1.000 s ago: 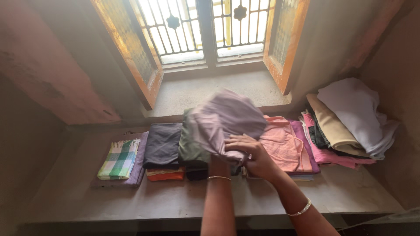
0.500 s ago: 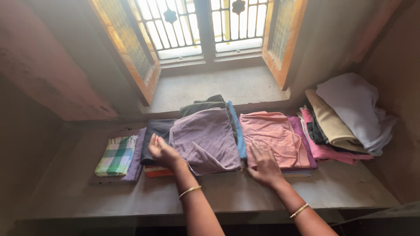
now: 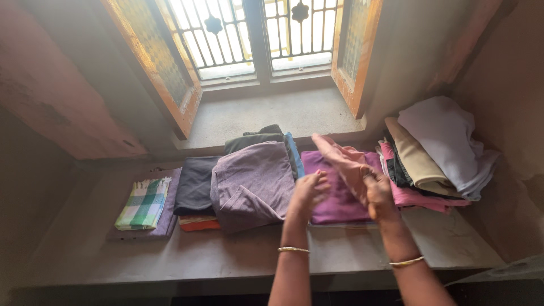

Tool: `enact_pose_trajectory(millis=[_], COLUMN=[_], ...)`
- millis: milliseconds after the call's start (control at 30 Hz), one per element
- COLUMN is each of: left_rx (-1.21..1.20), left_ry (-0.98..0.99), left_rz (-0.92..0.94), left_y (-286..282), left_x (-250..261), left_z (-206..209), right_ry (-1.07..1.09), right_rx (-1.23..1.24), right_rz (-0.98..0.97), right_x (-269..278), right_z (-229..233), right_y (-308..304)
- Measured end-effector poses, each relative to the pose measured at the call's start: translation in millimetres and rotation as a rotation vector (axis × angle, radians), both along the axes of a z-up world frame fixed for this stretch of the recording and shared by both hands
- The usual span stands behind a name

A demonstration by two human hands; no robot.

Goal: The person folds various garments on a windowsill, including pants, shirts, and towels. They smooth each item and stack them neatly in separate piles.

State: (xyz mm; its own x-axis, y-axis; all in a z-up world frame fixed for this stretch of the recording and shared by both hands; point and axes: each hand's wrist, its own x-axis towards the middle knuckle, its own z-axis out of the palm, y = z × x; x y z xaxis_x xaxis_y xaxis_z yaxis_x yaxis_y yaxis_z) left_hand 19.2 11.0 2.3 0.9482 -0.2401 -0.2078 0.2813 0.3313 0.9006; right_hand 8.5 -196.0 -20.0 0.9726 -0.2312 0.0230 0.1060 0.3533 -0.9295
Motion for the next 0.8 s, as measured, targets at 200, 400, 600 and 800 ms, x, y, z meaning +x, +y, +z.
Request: enact_pose_trajectory(millis=[200,400,600,800], left_rx=[-0.665,-0.954,-0.585,-0.132], left_ry=[0.168,-0.006,-0.032,-0.032], left_rz=[-0.231,-0.057,0.365,0.736], left_y=[-46.7,-6.8,137.1,201.6], left_x=[-18.1,12.6,10.9,3.9], left_z=[21.6,45.4,30.6,-10.4], right_ry=[-0.160,-0.565,-0.758,-0.715], right_rx=[-0.223,-0.493,-1.159,-1.404], right_rz=[0.165,0.238,0.286,0.415], right_x=[-55.2,-88.7,-62.2,-45.3], right_z=[88.5,132.8,127.2,54.8], right_y=[18.0,99.5,190.4,224.1])
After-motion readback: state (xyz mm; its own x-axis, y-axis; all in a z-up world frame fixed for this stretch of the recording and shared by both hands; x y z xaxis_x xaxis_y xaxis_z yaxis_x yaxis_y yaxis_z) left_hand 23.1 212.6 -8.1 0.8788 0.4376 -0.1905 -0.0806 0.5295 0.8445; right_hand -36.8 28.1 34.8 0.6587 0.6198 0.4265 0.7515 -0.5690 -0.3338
